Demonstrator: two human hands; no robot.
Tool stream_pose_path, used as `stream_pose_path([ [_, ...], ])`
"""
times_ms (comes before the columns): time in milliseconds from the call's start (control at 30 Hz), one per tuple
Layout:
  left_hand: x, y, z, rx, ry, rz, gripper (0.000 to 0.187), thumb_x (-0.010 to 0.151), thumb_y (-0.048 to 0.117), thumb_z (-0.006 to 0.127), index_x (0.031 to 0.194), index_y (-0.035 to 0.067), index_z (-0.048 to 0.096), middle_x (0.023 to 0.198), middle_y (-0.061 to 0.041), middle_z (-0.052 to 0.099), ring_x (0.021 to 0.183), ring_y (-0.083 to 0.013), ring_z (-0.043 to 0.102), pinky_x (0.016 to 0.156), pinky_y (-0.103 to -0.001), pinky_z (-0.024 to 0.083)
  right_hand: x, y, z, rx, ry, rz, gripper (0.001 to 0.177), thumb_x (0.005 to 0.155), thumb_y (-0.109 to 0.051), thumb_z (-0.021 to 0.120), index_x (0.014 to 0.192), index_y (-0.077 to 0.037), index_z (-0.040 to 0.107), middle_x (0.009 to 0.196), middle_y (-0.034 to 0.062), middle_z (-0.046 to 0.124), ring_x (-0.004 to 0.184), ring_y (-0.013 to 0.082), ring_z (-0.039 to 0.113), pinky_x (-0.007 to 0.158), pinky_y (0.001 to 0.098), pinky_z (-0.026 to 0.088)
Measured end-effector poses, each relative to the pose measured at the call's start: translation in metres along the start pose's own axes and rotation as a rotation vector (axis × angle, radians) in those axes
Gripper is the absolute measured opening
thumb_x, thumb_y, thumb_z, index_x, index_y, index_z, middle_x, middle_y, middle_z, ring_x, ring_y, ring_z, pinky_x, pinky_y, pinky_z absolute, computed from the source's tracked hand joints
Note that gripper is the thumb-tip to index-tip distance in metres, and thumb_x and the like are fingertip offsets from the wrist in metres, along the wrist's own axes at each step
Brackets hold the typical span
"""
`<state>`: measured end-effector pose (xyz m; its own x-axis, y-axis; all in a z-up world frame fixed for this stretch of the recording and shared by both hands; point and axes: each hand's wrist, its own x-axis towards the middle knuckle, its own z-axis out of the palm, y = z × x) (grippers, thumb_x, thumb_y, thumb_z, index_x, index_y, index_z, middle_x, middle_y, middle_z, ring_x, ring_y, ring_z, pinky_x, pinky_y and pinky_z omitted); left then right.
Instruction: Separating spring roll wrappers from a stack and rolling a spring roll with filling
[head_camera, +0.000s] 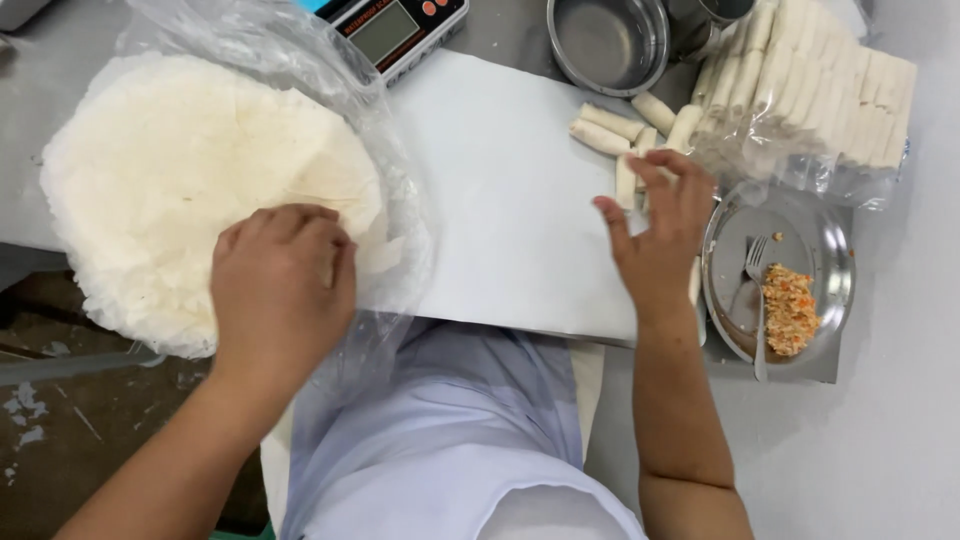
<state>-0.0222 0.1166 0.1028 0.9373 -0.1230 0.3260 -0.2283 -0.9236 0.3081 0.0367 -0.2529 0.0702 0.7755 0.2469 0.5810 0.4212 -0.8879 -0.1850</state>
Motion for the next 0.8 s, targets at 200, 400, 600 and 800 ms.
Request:
stream_pose_path([
  [200, 0.023, -0.020, -0.037, -0.830, -0.159, -0.429, 0.007, 0.110, 0.010, 0.062, 0.103, 0.009, 0.061, 0.090, -0.002, 0.060, 0.081, -0.0118, 0.057, 0.074, -0.025, 0.052, 0.022, -0.075, 0.012, 0.564, -0.191, 0.047, 0.065, 0.098, -0.048, 0.070, 0.148, -0.014, 0.045, 0.151, 0.0107, 0.043, 0.143, 0.0289, 0.041, 0.118, 0.0496, 0.040],
  [400, 0.056, 0.031, -0.005, -1.328, -0.668, -0.328, 0.020, 0.092, 0.017, 0.071, 0.106, 0.012, 0.058, 0.085, 0.000, 0.063, 0.072, -0.0091, 0.060, 0.060, -0.023, 0.051, 0.039, -0.104, -0.006, 1.328, -0.537, 0.277, 0.042, 0.093, -0.028, 0.077, 0.123, -0.009, 0.056, 0.123, 0.0009, 0.054, 0.116, 0.0140, 0.053, 0.102, 0.0299, 0.045],
  [600, 0.052, 0.060, 0.052, -0.922, -0.448, -0.020, 0.008, 0.091, 0.008, 0.074, 0.098, 0.011, 0.074, 0.084, 0.002, 0.075, 0.068, -0.0127, 0.068, 0.061, -0.028, 0.052, -0.003, -0.033, -0.027, 0.766, -0.099, 0.374, 0.017, 0.096, -0.010, 0.076, 0.106, -0.005, 0.063, 0.104, 0.0058, 0.060, 0.095, 0.0166, 0.058, 0.078, 0.0272, 0.052],
  [800, 0.040, 0.060, 0.117, -0.625, 0.058, 0.586, 0.030, 0.096, -0.012, 0.052, 0.118, 0.000, 0.069, 0.119, -0.016, 0.072, 0.125, -0.0362, 0.066, 0.110, -0.049, 0.049, -0.062, -0.030, -0.034, 0.545, -0.004, 0.063, 0.024, 0.100, 0.009, 0.050, 0.116, -0.003, 0.062, 0.124, 0.0175, 0.065, 0.126, 0.0324, 0.060, 0.119, 0.0487, 0.040],
])
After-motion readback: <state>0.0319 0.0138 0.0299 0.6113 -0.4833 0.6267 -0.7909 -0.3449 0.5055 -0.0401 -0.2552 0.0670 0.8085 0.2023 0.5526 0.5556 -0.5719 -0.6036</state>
